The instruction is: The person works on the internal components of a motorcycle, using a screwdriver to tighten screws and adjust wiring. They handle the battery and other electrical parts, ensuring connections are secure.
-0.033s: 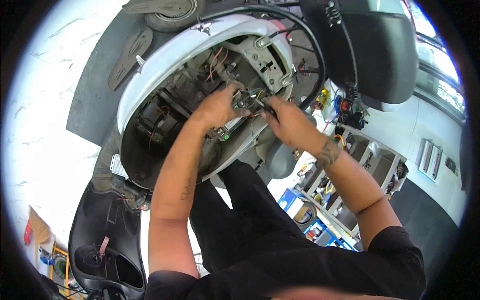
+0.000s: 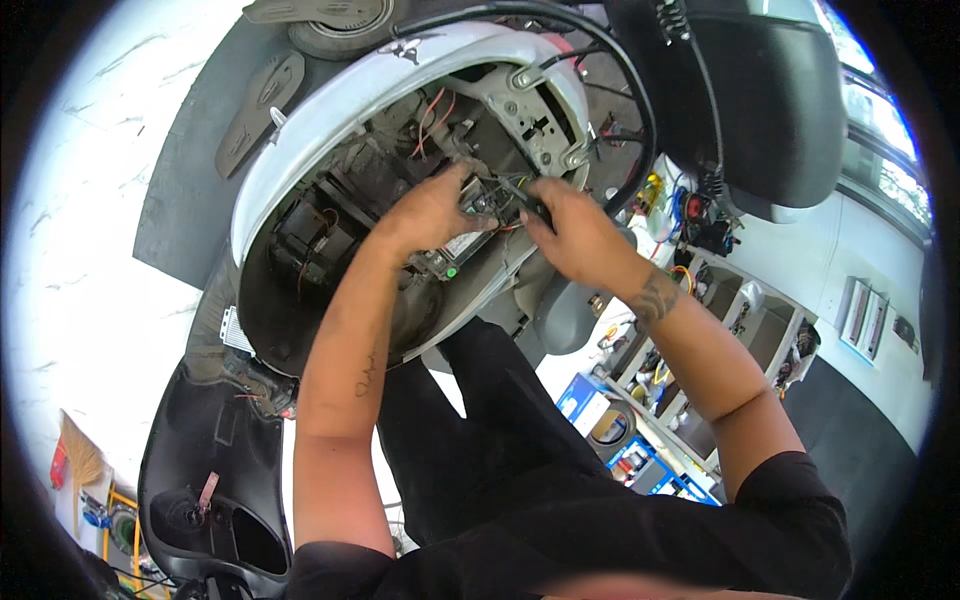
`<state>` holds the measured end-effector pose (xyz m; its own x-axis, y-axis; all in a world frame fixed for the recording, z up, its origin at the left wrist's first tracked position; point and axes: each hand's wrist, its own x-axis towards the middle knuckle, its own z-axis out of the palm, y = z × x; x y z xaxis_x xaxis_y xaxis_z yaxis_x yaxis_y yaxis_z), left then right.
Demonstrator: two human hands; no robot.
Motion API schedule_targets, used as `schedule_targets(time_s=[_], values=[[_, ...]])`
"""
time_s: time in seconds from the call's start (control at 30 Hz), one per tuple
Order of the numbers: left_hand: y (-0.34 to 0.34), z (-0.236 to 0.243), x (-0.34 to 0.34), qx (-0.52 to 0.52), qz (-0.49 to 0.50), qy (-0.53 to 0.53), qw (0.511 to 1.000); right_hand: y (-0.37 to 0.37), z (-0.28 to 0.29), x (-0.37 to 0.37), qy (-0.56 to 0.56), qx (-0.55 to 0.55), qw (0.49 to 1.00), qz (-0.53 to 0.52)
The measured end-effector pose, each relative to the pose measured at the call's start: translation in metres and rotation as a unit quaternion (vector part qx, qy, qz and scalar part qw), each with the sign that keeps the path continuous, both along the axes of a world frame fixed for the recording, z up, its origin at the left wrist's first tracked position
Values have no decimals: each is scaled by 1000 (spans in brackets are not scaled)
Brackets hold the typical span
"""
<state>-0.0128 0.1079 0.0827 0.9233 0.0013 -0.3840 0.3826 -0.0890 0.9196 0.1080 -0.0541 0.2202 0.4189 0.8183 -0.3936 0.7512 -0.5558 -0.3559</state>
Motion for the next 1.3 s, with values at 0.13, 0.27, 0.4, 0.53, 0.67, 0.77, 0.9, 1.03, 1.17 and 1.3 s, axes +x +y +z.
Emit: schedule_targets(time_s=[0.13,0.27,0.4,0.53,0.67,0.77,0.9,1.03,1.17,1.3], values=[[8,-15,-5,-33,1,-41,999,12,-38,9,-23,44,999,5],[9,-14,-7,-33,-3,-31,999,16,-52,5,-68,38,996,53],[9,-14,-8,-27,5,-17,999,15,-57,14,-46,46,995,69],[7,-26,-9,-88,33,-64,994,10,-53,23,-9,77,994,80],[8,-40,-11,-44,44,9,998,10,-45,29,21,44,992,121],[7,-43,-12,6,80,-74,994,13,-44,30,5,-2,984,180],[11,-38,-10,16,108,-81,991,17,-49,21,-38,-34,982,183],[9,-34,-13,36,137,-70,987,15,-56,7,-94,-26,984,152],[-1,-40,-20,14,169,-96,981,10,-62,5,-101,5,984,144],[-19,-52,-23,60,198,-121,971,4,-65,10,-124,-9,979,162]])
